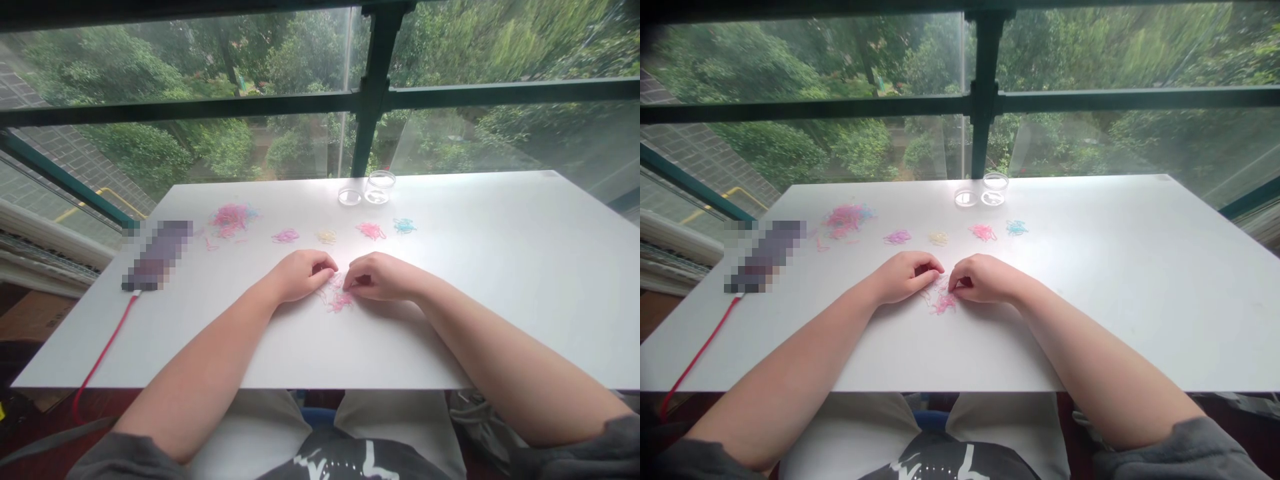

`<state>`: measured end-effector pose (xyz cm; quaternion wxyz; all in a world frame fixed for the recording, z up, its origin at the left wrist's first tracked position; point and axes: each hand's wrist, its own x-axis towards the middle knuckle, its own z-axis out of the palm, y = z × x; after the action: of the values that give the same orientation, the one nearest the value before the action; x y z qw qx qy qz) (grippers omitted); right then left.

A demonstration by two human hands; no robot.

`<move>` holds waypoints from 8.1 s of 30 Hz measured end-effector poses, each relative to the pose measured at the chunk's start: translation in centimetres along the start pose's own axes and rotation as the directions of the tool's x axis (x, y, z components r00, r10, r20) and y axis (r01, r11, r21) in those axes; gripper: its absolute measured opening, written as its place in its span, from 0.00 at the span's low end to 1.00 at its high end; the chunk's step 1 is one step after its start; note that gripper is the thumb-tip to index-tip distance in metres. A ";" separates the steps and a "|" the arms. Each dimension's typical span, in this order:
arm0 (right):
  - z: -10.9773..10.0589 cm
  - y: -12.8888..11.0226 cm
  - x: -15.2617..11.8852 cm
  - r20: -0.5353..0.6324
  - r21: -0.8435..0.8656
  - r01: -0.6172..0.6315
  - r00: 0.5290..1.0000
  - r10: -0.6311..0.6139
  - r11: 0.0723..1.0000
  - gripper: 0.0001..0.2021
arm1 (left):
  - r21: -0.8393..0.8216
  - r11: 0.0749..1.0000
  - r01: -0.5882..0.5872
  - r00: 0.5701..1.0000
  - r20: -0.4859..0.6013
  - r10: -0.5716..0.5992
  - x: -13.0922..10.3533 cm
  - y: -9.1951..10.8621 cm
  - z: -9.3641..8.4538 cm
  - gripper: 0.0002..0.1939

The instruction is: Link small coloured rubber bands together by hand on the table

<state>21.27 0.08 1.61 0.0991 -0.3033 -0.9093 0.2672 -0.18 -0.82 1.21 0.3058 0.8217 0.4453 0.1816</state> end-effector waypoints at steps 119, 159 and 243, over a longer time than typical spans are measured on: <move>1.1 0.2 0.6 -0.245 0.515 -0.014 0.956 0.163 0.857 0.05 | -0.174 0.976 -0.129 0.984 -0.145 0.104 0.1 0.6 0.5 0.04; 1.1 -0.5 0.6 -0.355 0.457 0.053 0.926 0.127 0.888 0.03 | -0.141 0.979 -0.149 0.938 -0.332 0.095 0.3 0.2 0.3 0.04; 1.5 0.2 0.6 -0.211 0.653 0.067 0.973 0.097 0.754 0.05 | -0.173 0.973 -0.152 0.981 -0.148 0.127 -0.2 0.6 0.5 0.02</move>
<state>20.38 -0.05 0.28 0.3021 -0.2856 -0.7373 0.5325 0.40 -1.37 1.22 0.3357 0.8051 0.3874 0.2983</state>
